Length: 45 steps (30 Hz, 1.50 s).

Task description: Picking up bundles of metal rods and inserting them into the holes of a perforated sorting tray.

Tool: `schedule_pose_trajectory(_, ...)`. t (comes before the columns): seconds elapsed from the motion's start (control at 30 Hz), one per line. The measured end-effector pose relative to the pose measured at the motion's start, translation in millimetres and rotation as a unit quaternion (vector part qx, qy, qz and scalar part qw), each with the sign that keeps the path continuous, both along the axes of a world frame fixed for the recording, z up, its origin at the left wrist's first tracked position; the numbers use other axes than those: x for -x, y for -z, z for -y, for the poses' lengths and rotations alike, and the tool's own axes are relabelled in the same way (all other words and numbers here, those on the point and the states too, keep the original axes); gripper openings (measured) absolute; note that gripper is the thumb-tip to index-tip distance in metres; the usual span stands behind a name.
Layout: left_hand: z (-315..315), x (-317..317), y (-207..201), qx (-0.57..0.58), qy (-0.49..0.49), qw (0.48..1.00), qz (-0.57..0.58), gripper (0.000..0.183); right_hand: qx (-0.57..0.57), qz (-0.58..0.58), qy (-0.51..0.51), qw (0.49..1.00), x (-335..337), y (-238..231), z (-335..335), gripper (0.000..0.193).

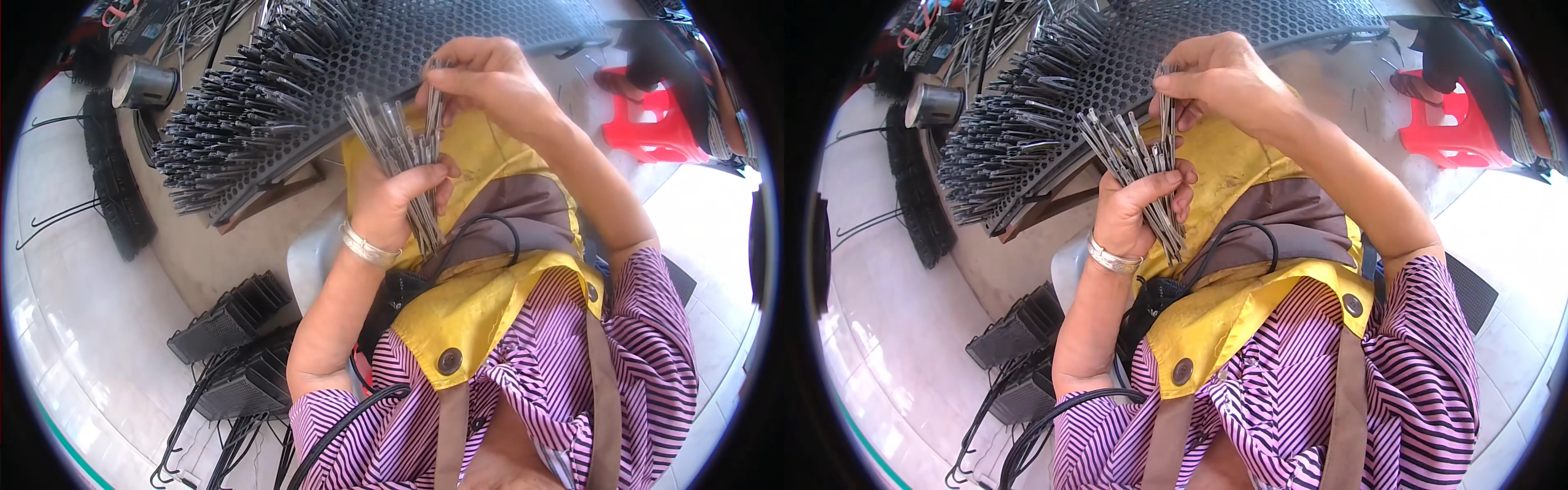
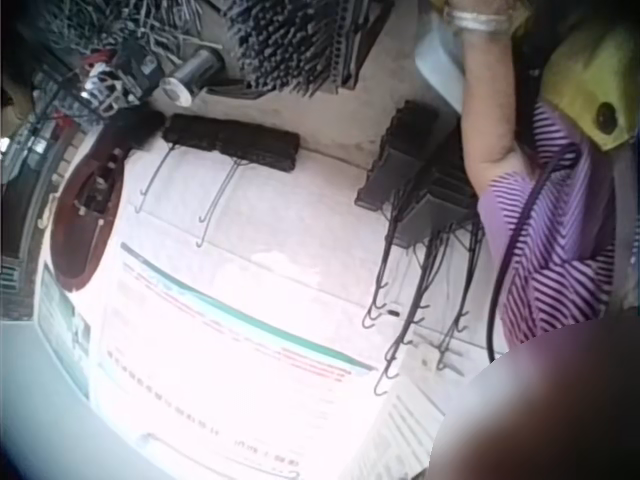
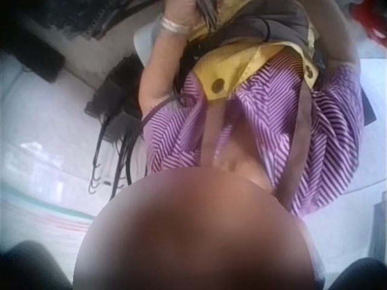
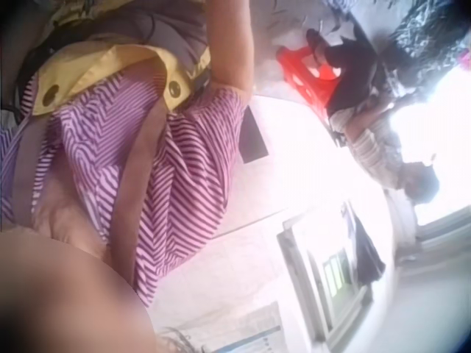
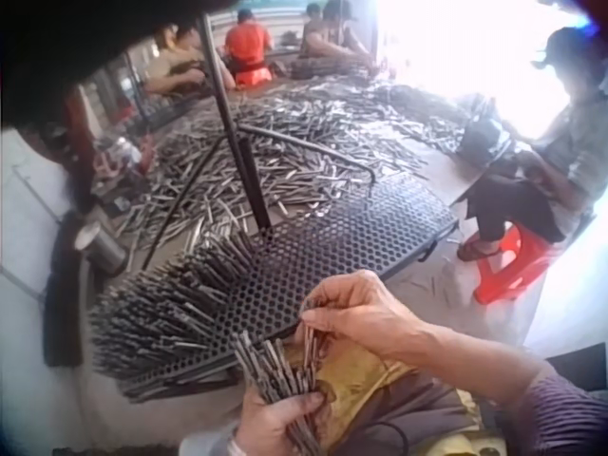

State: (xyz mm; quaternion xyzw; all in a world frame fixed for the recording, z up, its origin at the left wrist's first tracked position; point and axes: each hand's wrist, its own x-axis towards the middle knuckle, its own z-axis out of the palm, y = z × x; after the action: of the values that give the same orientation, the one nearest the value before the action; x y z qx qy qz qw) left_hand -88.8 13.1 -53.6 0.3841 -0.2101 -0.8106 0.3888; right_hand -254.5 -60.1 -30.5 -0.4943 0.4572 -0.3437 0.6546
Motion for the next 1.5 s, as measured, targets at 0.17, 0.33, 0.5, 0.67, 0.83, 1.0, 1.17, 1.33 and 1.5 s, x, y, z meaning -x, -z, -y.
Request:
schedule_pose_trajectory(0.17,0.3,0.0,1.3,-0.006,-0.011,1.0,-0.002,0.029,0.014,0.026,0.015,0.999,5.9,-0.6,4.1,0.016)
schedule_pose_trajectory(0.33,0.0,-0.8,1.7,-0.003,-0.024,1.0,-0.009,0.035,0.044,0.04,0.062,0.996,10.0,-8.6,15.8,0.018)
schedule_pose_trajectory(0.5,-3.0,-1.4,5.1,-0.021,-0.023,0.999,-0.032,0.038,0.011,0.223,0.102,0.969,12.2,-18.3,47.7,0.006)
schedule_pose_trajectory(0.67,-3.1,-0.4,4.8,-0.048,-0.021,0.998,-0.04,0.037,0.006,0.214,0.156,0.964,-15.3,-10.8,64.5,0.008)
schedule_pose_trajectory(0.83,-2.4,-1.7,4.9,-0.067,-0.028,0.995,-0.069,0.036,0.147,0.146,0.126,0.97,-24.4,3.3,72.1,0.009)
schedule_pose_trajectory(1.0,-3.1,-3.0,7.2,-0.068,-0.026,0.995,-0.075,0.035,0.252,0.059,0.097,0.961,-29.2,-5.6,69.9,0.01)
schedule_pose_trajectory(1.17,-2.9,-3.5,7.2,-0.073,-0.029,0.994,-0.076,0.034,0.306,0.072,0.057,0.948,-35.0,-7.3,68.7,0.011)
schedule_pose_trajectory(1.33,-3.8,-2.5,5.7,-0.078,-0.034,0.994,-0.074,0.033,0.344,0.108,-0.005,0.933,-37.7,-10.0,68.7,0.013)
schedule_pose_trajectory(1.5,-3.5,-3.2,5.7,-0.081,-0.038,0.993,-0.082,0.033,0.324,0.035,0.008,0.945,-39.9,-10.0,65.6,0.014)
